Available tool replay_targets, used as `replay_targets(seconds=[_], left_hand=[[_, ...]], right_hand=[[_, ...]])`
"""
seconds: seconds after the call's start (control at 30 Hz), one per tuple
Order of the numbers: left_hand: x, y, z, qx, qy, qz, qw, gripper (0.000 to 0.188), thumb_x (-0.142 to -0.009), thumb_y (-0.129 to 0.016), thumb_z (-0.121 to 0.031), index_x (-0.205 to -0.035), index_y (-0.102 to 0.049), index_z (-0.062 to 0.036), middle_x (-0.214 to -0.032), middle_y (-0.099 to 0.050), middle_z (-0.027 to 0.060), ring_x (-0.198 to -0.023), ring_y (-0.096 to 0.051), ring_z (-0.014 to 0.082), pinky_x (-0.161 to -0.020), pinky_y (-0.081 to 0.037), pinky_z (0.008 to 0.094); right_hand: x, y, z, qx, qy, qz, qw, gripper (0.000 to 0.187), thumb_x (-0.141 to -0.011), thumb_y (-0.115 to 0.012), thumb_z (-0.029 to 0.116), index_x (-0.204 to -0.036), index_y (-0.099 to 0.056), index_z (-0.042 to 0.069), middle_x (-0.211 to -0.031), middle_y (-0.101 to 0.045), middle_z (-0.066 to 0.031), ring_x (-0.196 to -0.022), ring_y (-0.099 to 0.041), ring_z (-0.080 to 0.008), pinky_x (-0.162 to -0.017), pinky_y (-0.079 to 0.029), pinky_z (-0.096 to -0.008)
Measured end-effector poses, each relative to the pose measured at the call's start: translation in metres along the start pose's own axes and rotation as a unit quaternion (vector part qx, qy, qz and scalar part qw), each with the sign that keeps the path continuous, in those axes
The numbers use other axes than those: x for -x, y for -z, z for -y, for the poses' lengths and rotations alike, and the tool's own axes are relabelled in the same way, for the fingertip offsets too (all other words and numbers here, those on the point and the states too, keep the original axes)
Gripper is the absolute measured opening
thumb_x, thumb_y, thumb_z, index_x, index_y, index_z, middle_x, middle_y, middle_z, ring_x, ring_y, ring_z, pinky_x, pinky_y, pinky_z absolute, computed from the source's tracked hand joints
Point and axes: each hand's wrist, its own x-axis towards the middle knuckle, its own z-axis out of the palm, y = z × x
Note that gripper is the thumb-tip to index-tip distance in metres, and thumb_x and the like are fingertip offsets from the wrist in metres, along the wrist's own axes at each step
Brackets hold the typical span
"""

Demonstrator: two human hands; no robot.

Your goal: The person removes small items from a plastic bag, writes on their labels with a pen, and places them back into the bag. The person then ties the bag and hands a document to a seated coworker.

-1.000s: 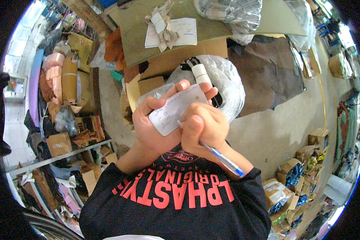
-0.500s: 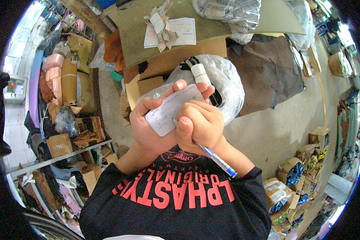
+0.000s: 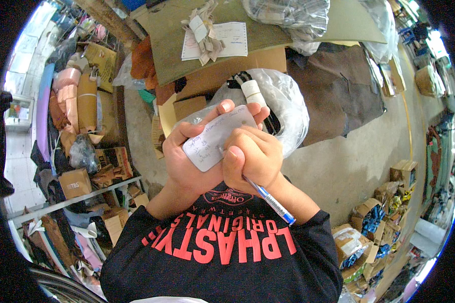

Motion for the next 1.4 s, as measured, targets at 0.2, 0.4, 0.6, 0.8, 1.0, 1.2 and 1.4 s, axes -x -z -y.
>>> replay_targets(seconds=[0.2,0.4,0.6,0.8,1.0,1.2,1.4], left_hand=[[0.002,-0.005,-0.002,-0.005,0.014,-0.044,0.999,0.048,-0.083,-0.055,-0.031,-0.125,-0.056,-0.0089,-0.15,-0.047,0.0281,-0.151,-0.029,0.0456,-0.125,-0.023,0.0572],[0.0,-0.002,-0.002,-0.014,0.015,-0.04,0.999,0.046,-0.082,-0.055,-0.031,-0.123,-0.057,-0.0094,-0.15,-0.048,0.0281,-0.15,-0.032,0.0449,-0.125,-0.025,0.0554],[-0.001,0.0,-0.002,0.009,0.019,-0.015,1.0,0.048,-0.085,-0.051,-0.03,-0.127,-0.054,-0.0082,-0.151,-0.045,0.0279,-0.137,-0.046,0.0397,-0.121,-0.029,0.0504],[-0.001,-0.003,-0.001,0.011,0.027,-0.006,1.0,0.048,-0.084,-0.051,-0.029,-0.127,-0.055,-0.0079,-0.152,-0.044,0.0274,-0.137,-0.046,0.0405,-0.121,-0.029,0.0515],[-0.001,-0.003,-0.002,0.015,0.032,-0.014,0.999,0.049,-0.085,-0.051,-0.029,-0.129,-0.055,-0.0075,-0.153,-0.043,0.0274,-0.138,-0.044,0.0407,-0.122,-0.028,0.0526],[-0.001,-0.003,0.001,0.002,0.014,-0.009,1.0,0.05,-0.084,-0.051,-0.03,-0.129,-0.055,-0.0072,-0.153,-0.043,0.0279,-0.138,-0.044,0.0409,-0.122,-0.026,0.0532],[-0.003,-0.004,0.0,0.004,0.016,-0.008,1.0,0.05,-0.083,-0.05,-0.03,-0.128,-0.055,-0.0071,-0.152,-0.044,0.028,-0.136,-0.045,0.0405,-0.122,-0.026,0.0534]], right_hand=[[0.0,0.002,0.0,0.002,-0.003,-0.003,1.0,0.043,-0.112,-0.04,0.023,-0.073,-0.047,0.006,-0.061,-0.056,-0.0065,-0.05,-0.057,-0.021,-0.05,-0.046,-0.0319],[0.002,0.001,0.001,0.015,-0.027,-0.012,0.999,0.046,-0.112,-0.04,0.026,-0.071,-0.047,0.007,-0.061,-0.057,-0.0068,-0.05,-0.056,-0.0199,-0.049,-0.044,-0.0313],[0.0,0.012,0.001,0.036,-0.041,-0.06,0.997,0.05,-0.113,-0.035,0.03,-0.071,-0.049,0.007,-0.06,-0.058,-0.0065,-0.049,-0.054,-0.0169,-0.048,-0.041,-0.0304],[0.0,0.013,-0.003,0.002,-0.02,-0.02,1.0,0.042,-0.108,-0.045,0.021,-0.069,-0.051,0.006,-0.062,-0.054,-0.0068,-0.053,-0.059,-0.0261,-0.05,-0.047,-0.0357],[0.001,0.011,-0.004,0.03,-0.005,-0.009,0.999,0.04,-0.107,-0.046,0.02,-0.07,-0.052,0.006,-0.062,-0.054,-0.0059,-0.053,-0.06,-0.0263,-0.051,-0.048,-0.0354],[0.002,0.011,-0.006,-0.012,-0.03,-0.044,0.999,0.042,-0.108,-0.047,0.021,-0.069,-0.052,0.007,-0.062,-0.055,-0.006,-0.052,-0.06,-0.0254,-0.051,-0.049,-0.0343],[0.001,0.011,-0.008,0.013,-0.013,-0.043,0.999,0.043,-0.108,-0.047,0.022,-0.068,-0.052,0.007,-0.062,-0.055,-0.0057,-0.052,-0.06,-0.0251,-0.05,-0.048,-0.0347]])
